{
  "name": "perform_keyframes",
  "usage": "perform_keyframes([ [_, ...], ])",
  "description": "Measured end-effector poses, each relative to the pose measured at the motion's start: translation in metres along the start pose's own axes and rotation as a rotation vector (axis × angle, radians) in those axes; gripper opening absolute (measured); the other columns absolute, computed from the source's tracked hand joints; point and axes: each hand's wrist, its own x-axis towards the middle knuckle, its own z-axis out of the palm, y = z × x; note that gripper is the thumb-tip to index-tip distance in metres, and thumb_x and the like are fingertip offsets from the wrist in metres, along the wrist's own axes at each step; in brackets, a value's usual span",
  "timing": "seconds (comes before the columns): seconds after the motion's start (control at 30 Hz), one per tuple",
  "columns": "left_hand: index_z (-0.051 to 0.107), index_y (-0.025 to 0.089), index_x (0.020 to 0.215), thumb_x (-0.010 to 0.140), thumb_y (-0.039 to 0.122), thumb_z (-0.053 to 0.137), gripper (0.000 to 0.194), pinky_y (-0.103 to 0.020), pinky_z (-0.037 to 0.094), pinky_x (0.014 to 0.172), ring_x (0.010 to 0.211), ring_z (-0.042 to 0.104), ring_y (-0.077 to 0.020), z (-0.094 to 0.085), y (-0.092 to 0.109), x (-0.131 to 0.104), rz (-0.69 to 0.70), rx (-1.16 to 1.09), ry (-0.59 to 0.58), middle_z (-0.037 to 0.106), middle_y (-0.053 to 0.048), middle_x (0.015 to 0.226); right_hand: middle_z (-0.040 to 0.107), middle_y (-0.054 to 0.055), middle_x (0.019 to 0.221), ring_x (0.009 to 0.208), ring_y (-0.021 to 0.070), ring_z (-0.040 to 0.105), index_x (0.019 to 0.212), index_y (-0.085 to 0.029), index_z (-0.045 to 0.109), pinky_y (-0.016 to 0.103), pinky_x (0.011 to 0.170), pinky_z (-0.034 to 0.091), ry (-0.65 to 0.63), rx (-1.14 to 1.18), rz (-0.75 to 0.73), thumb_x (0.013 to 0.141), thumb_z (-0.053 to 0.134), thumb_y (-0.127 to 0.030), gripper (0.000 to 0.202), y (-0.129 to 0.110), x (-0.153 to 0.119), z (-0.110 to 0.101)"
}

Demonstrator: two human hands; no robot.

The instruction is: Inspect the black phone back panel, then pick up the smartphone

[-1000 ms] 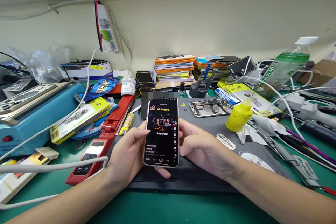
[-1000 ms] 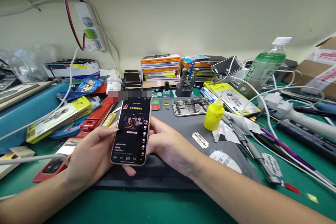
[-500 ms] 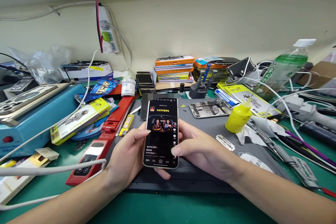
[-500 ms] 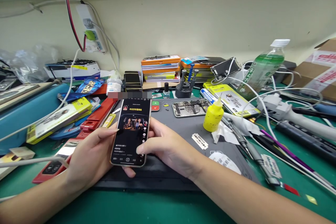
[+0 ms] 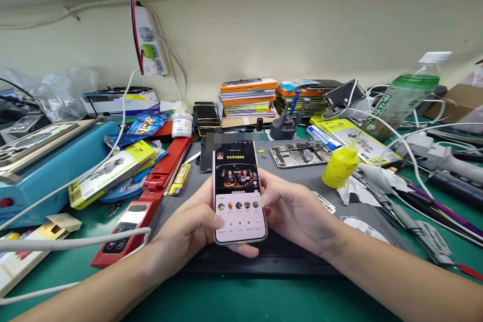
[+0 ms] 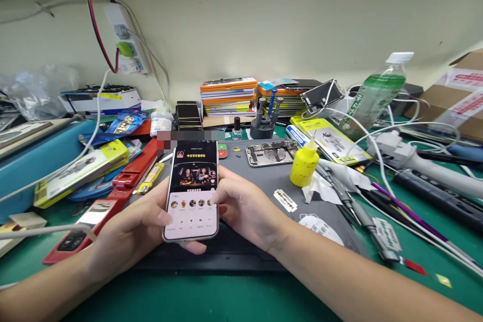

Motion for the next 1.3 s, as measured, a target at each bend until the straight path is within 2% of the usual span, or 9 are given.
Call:
perform_keyframes([
  [0.1,0.055,0.024,0.132,0.084,0.011,0.049,0.05,-0.049,0.063,0.08,0.107,0.067,-0.0294,0.001,0.0,0.002,-0.015,-0.023,0.0,0.067,-0.009,0.124,0.061,0.004,0.091,0.075,0.017,0.048,0.102,-0.021,0.065,0.028,0.064,0.038,-0.007,0.003,-0.007,0.062,0.057,-0.015,0.041,0.0,-0.001,0.0],
  [0.23,0.054,0.026,0.132,0.088,0.014,0.052,0.046,-0.047,0.064,0.077,0.106,0.068,-0.0302,0.002,0.0,0.003,-0.063,0.005,0.063,0.066,-0.009,0.126,0.063,0.005,0.096,0.081,0.0195,0.053,0.108,-0.022,0.063,0.03,0.068,0.041,-0.021,0.0,-0.002,0.062,0.055,-0.013,0.048,0.001,-0.003,-0.003],
  [0.4,0.055,0.023,0.131,0.081,0.015,0.054,0.051,-0.048,0.064,0.077,0.104,0.068,-0.0307,0.002,0.001,0.002,-0.017,-0.013,0.036,0.067,-0.01,0.123,0.064,0.005,0.099,0.085,0.0191,0.056,0.108,-0.02,0.062,0.029,0.069,0.043,-0.04,-0.021,-0.023,0.062,0.054,-0.009,0.048,0.003,-0.002,-0.004],
  [0.57,0.053,0.027,0.128,0.074,0.007,0.073,0.062,-0.039,0.065,0.079,0.103,0.068,-0.0254,0.007,0.0,0.003,-0.069,0.138,0.149,0.069,-0.006,0.118,0.065,0.005,0.098,0.086,0.021,0.059,0.108,-0.021,0.061,0.03,0.07,0.045,-0.063,-0.02,-0.016,0.063,0.054,-0.01,0.047,0.003,-0.002,-0.003],
  [0.73,0.052,0.029,0.127,0.074,0.011,0.08,0.062,-0.037,0.065,0.079,0.099,0.069,-0.0234,0.009,-0.002,0.004,-0.079,0.207,0.186,0.069,-0.005,0.114,0.066,0.005,0.1,0.088,0.0226,0.061,0.11,-0.022,0.06,0.032,0.069,0.046,-0.062,-0.023,-0.014,0.064,0.054,-0.01,0.048,0.002,-0.002,-0.005],
  [0.83,0.054,0.028,0.128,0.074,0.008,0.074,0.061,-0.04,0.065,0.078,0.102,0.069,-0.0258,0.005,-0.001,0.003,-0.076,0.128,0.136,0.069,-0.006,0.118,0.067,0.005,0.098,0.088,0.0226,0.061,0.11,-0.022,0.061,0.032,0.069,0.045,-0.062,-0.026,-0.022,0.064,0.053,-0.01,0.048,0.002,-0.002,-0.004],
  [0.93,0.056,0.026,0.129,0.075,0.012,0.061,0.055,-0.043,0.065,0.075,0.099,0.07,-0.0278,0.0,0.0,0.003,-0.055,0.042,0.091,0.069,-0.007,0.118,0.067,0.005,0.098,0.087,0.021,0.059,0.111,-0.022,0.063,0.031,0.07,0.044,-0.064,-0.051,-0.042,0.067,0.054,-0.011,0.046,0.002,-0.002,-0.002],
  [1.2,0.056,0.021,0.131,0.087,0.024,0.048,0.045,-0.049,0.065,0.061,0.092,0.071,-0.0319,-0.005,-0.003,0.006,-0.022,-0.045,0.138,0.069,-0.01,0.113,0.065,0.007,0.112,0.1,0.0231,0.058,0.119,-0.021,0.061,0.034,0.078,0.044,-0.122,-0.125,-0.068,0.074,0.058,-0.011,0.046,0.002,-0.001,-0.003],
  [1.3,0.052,0.018,0.133,0.089,0.025,0.046,0.045,-0.051,0.064,0.059,0.093,0.07,-0.0332,-0.004,-0.002,0.007,-0.007,-0.053,0.155,0.07,-0.012,0.112,0.065,0.006,0.108,0.093,0.0191,0.058,0.118,-0.02,0.062,0.031,0.075,0.043,-0.11,-0.109,-0.063,0.076,0.057,-0.011,0.043,0.003,-0.002,-0.002],
])
